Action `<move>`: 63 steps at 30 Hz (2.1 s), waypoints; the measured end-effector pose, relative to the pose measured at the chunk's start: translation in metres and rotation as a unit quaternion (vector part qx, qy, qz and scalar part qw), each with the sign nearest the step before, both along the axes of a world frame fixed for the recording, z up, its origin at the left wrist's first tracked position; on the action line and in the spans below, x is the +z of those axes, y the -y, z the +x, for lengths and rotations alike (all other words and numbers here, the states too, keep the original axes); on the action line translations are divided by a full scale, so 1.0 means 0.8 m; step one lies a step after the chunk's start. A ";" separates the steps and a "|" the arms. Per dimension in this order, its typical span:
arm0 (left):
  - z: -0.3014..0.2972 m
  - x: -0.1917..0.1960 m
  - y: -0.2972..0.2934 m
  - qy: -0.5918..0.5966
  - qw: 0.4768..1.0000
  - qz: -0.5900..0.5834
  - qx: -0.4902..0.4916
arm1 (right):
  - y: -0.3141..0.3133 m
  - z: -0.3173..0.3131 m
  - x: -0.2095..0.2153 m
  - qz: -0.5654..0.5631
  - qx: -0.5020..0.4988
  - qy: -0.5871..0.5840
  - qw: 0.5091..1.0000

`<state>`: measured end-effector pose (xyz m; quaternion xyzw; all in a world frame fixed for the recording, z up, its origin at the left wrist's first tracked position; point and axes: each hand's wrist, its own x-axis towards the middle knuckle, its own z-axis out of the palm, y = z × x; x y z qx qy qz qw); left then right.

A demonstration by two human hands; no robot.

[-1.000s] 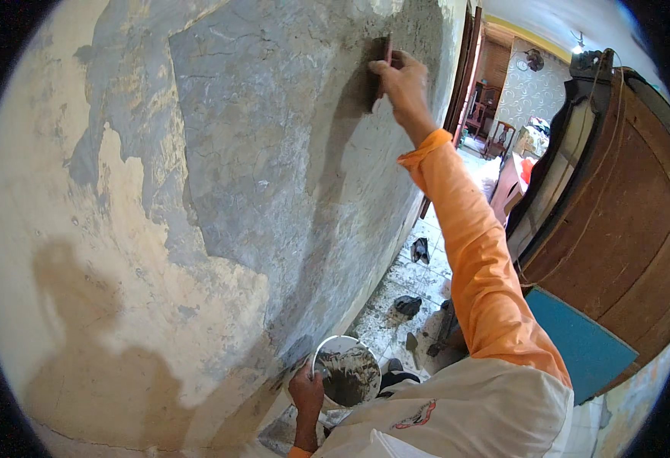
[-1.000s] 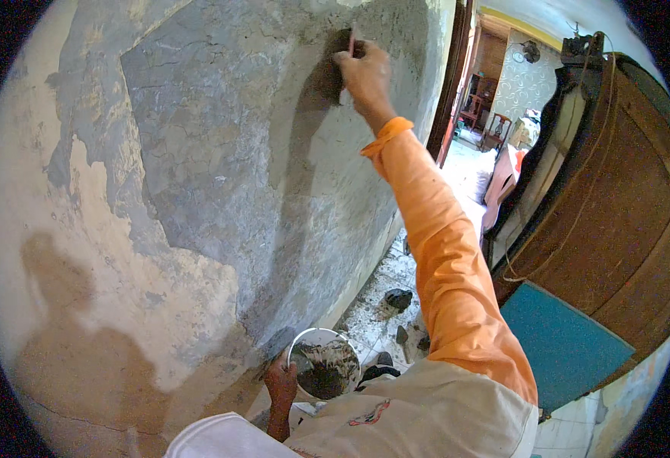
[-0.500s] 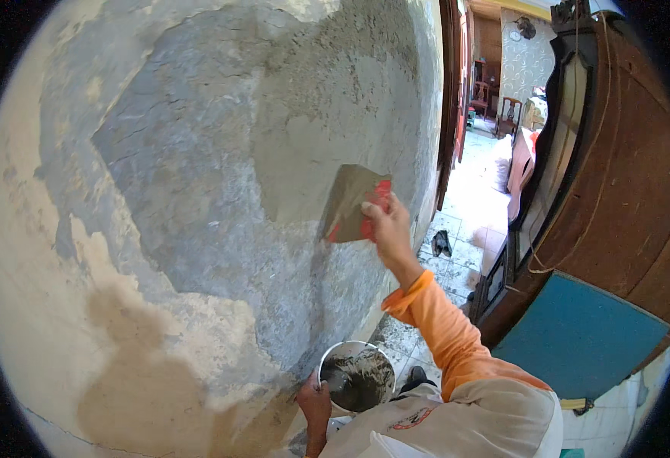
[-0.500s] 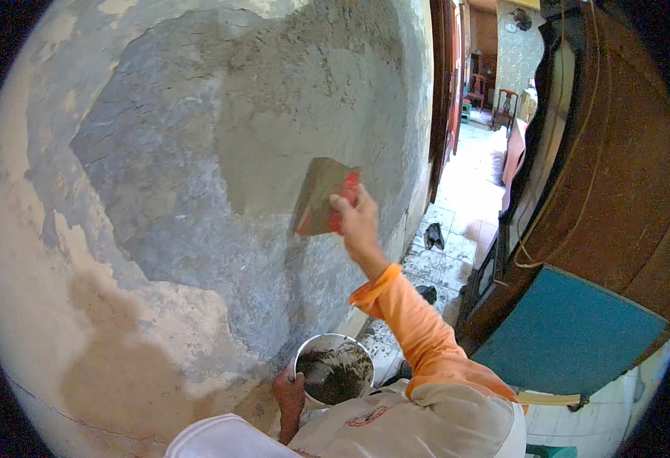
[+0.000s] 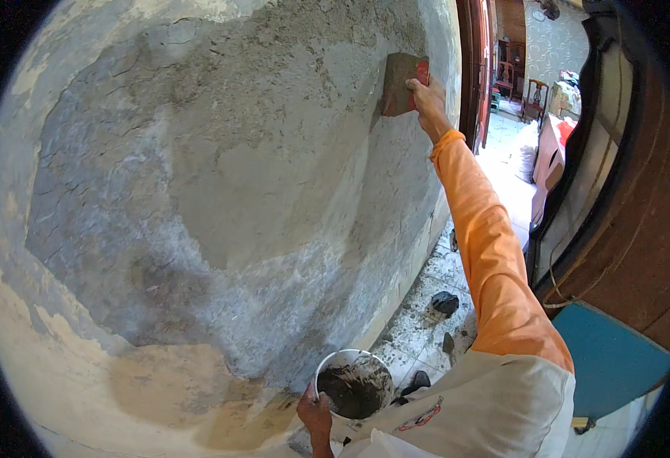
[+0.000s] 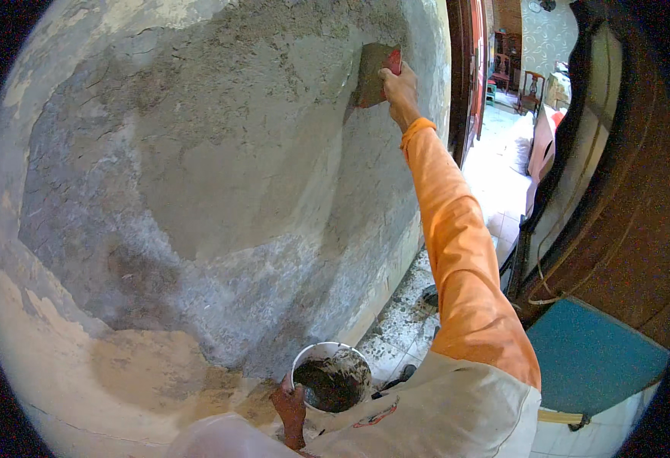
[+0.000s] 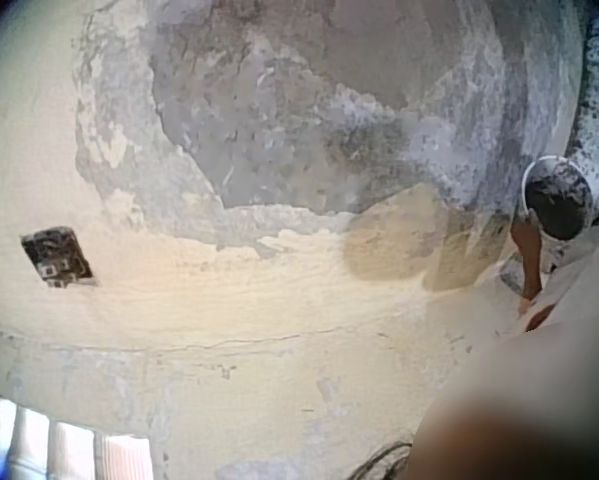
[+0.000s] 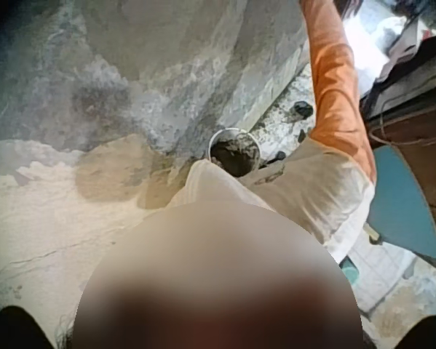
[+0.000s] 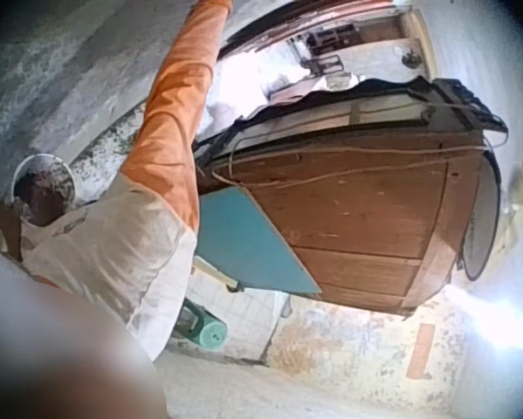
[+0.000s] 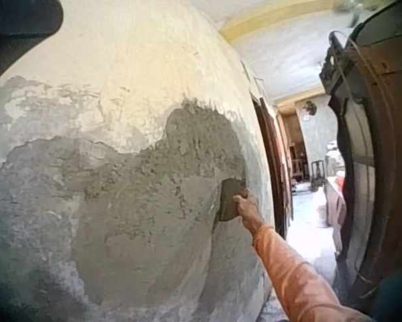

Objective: The person applies plaster or filler to a damaged section of a wall using a putty knife.

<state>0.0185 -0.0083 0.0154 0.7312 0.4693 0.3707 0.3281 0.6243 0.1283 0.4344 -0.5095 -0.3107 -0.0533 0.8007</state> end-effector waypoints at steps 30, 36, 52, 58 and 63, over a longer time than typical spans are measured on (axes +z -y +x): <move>-0.097 -0.004 -0.033 -0.065 0.991 -0.114 -0.011 | -0.008 -0.180 0.057 -0.004 0.052 0.103 0.993; -0.122 -0.009 -0.029 -0.085 0.994 -0.064 -0.030 | -0.003 -0.224 0.064 0.004 0.074 0.108 0.991; -0.126 -0.019 -0.016 -0.085 0.991 -0.089 -0.042 | -0.029 -0.364 -0.064 -0.049 -0.214 0.396 0.892; -0.101 -0.025 -0.015 -0.130 0.990 -0.032 -0.046 | 0.061 -0.347 -0.136 -0.068 -0.046 0.369 0.926; -0.065 -0.034 0.001 -0.129 0.987 -0.094 0.005 | 0.065 -0.210 -0.072 -0.068 -0.104 0.316 0.941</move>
